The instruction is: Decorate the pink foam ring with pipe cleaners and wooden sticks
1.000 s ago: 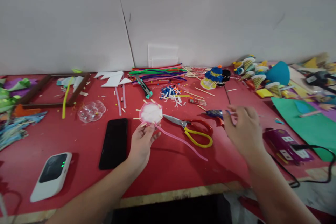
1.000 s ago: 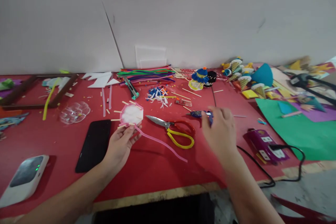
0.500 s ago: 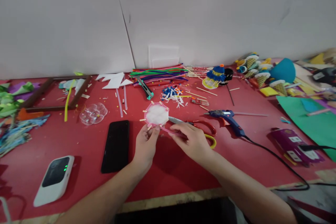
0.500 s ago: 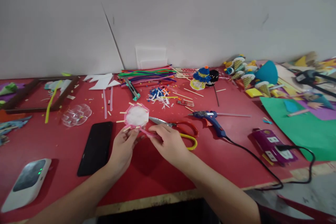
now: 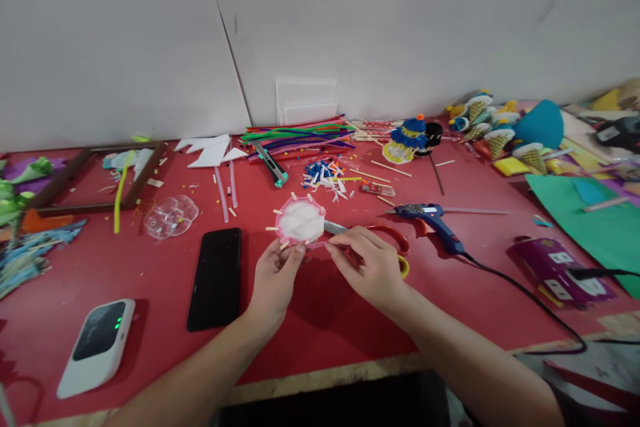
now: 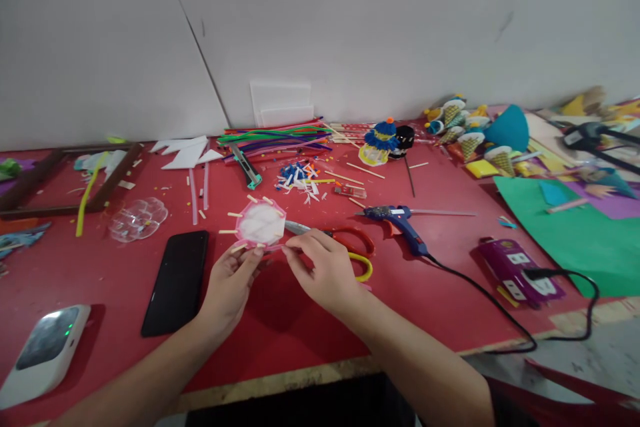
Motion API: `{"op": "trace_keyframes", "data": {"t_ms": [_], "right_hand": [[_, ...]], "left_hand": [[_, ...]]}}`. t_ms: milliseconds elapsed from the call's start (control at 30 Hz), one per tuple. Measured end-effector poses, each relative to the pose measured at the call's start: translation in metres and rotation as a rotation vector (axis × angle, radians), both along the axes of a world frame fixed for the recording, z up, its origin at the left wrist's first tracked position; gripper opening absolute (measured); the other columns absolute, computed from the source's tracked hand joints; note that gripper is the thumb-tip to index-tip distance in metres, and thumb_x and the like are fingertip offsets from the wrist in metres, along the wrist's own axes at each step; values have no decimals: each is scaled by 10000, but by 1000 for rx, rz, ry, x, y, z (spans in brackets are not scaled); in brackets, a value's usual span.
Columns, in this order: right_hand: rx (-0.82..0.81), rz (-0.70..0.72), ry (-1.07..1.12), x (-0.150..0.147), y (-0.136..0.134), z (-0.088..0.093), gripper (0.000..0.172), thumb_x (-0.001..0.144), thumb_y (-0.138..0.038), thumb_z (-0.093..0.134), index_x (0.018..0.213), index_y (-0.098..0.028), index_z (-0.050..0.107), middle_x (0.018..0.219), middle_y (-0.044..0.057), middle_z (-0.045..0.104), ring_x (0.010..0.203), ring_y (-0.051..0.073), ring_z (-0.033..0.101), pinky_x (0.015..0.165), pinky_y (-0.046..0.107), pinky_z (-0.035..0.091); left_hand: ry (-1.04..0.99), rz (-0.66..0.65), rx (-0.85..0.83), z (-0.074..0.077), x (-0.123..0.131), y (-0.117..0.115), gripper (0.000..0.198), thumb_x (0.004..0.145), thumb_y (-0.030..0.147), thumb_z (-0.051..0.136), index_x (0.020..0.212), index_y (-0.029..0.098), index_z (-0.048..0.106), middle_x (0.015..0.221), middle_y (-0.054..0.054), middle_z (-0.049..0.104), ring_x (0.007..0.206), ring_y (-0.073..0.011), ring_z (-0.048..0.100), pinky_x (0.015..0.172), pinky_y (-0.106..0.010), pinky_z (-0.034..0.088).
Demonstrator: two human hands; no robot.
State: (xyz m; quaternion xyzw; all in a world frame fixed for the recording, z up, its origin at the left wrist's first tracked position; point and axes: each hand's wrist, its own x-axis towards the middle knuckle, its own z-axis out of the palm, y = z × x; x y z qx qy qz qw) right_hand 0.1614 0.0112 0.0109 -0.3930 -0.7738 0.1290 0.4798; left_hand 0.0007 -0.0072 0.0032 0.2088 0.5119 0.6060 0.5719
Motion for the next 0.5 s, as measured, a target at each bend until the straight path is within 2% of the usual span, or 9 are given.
{"op": "trace_keyframes", "data": {"t_ms": [233, 500], "right_hand": [[43, -41, -1, -1, 0, -1, 69, 882, -180, 625, 821, -212, 637, 710, 1, 673, 647, 118, 618, 637, 217, 511], [59, -79, -20, -2, -1, 1, 138, 882, -230, 648, 753, -200, 610, 625, -26, 633, 558, 95, 568, 541, 200, 453]], "left_hand": [[23, -25, -14, 0, -1, -1, 373, 562, 312, 877, 804, 150, 645, 719, 12, 745, 680, -112, 689, 730, -240, 535], [18, -37, -16, 1, 1, -3, 377, 541, 307, 887, 776, 155, 634, 725, 0, 746, 710, -135, 704, 760, -264, 537]]}}
